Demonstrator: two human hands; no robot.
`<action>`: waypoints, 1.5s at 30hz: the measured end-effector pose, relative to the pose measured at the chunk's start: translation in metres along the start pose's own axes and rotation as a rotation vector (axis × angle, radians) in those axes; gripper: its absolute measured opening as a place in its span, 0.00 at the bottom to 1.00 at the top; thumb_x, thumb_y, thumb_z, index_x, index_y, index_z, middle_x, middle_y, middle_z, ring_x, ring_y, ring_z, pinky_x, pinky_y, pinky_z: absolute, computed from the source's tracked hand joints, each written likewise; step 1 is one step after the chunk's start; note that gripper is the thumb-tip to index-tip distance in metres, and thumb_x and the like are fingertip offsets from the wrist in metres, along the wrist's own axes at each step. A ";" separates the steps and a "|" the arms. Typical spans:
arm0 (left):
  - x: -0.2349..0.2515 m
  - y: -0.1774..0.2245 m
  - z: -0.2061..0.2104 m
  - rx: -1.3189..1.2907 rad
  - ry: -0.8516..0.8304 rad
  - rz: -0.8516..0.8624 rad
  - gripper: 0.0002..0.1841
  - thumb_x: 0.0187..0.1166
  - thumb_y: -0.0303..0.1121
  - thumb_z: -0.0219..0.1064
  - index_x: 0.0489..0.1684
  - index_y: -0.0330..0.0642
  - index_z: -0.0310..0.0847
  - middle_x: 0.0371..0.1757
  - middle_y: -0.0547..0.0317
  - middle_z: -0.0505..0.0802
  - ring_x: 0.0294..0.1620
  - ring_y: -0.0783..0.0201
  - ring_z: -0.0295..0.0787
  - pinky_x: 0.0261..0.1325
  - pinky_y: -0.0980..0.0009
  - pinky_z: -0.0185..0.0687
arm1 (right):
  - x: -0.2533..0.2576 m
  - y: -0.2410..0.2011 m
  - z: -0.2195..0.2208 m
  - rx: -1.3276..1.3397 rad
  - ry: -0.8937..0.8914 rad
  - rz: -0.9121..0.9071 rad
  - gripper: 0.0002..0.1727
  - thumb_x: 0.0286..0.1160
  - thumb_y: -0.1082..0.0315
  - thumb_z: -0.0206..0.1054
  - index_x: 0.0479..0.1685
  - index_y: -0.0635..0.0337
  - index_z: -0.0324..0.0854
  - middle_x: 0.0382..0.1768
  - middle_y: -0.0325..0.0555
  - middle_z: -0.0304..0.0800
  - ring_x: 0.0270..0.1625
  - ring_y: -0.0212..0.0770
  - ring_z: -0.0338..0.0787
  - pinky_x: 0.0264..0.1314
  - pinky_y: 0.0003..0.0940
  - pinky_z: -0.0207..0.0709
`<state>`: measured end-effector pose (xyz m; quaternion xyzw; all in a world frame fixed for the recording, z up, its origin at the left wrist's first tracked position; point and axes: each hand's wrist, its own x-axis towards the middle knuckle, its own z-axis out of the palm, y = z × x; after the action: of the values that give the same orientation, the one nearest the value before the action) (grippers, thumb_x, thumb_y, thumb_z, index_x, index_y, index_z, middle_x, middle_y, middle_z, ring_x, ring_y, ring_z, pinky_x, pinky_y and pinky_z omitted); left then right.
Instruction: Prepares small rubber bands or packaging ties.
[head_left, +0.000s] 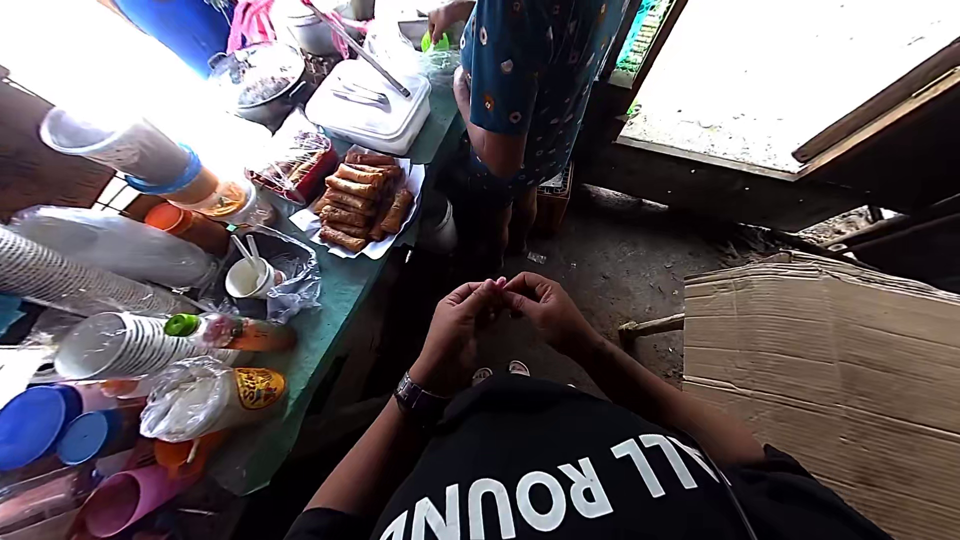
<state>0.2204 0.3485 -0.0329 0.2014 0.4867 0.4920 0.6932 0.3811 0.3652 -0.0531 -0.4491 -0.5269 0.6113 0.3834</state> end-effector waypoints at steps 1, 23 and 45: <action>-0.001 0.002 -0.001 -0.007 -0.021 -0.016 0.13 0.90 0.30 0.56 0.38 0.34 0.84 0.31 0.55 0.91 0.32 0.69 0.88 0.42 0.75 0.87 | -0.001 -0.001 -0.002 0.058 -0.014 0.048 0.05 0.81 0.72 0.66 0.45 0.64 0.83 0.36 0.39 0.90 0.38 0.27 0.88 0.47 0.25 0.83; 0.004 -0.011 0.006 0.608 -0.089 0.528 0.04 0.77 0.27 0.69 0.42 0.39 0.87 0.30 0.68 0.92 0.29 0.78 0.87 0.37 0.79 0.85 | -0.007 -0.026 -0.005 -0.359 0.172 -0.231 0.05 0.72 0.70 0.65 0.35 0.61 0.83 0.24 0.34 0.81 0.25 0.20 0.76 0.30 0.17 0.70; 0.003 0.007 0.026 0.317 -0.070 0.256 0.03 0.79 0.23 0.70 0.40 0.32 0.87 0.30 0.58 0.93 0.31 0.70 0.90 0.41 0.75 0.88 | 0.000 -0.026 -0.023 -0.094 0.087 -0.139 0.05 0.80 0.73 0.66 0.47 0.64 0.83 0.36 0.40 0.90 0.37 0.29 0.89 0.45 0.26 0.85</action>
<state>0.2394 0.3590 -0.0173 0.3850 0.5041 0.4862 0.6011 0.4029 0.3758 -0.0278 -0.4552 -0.5678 0.5375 0.4261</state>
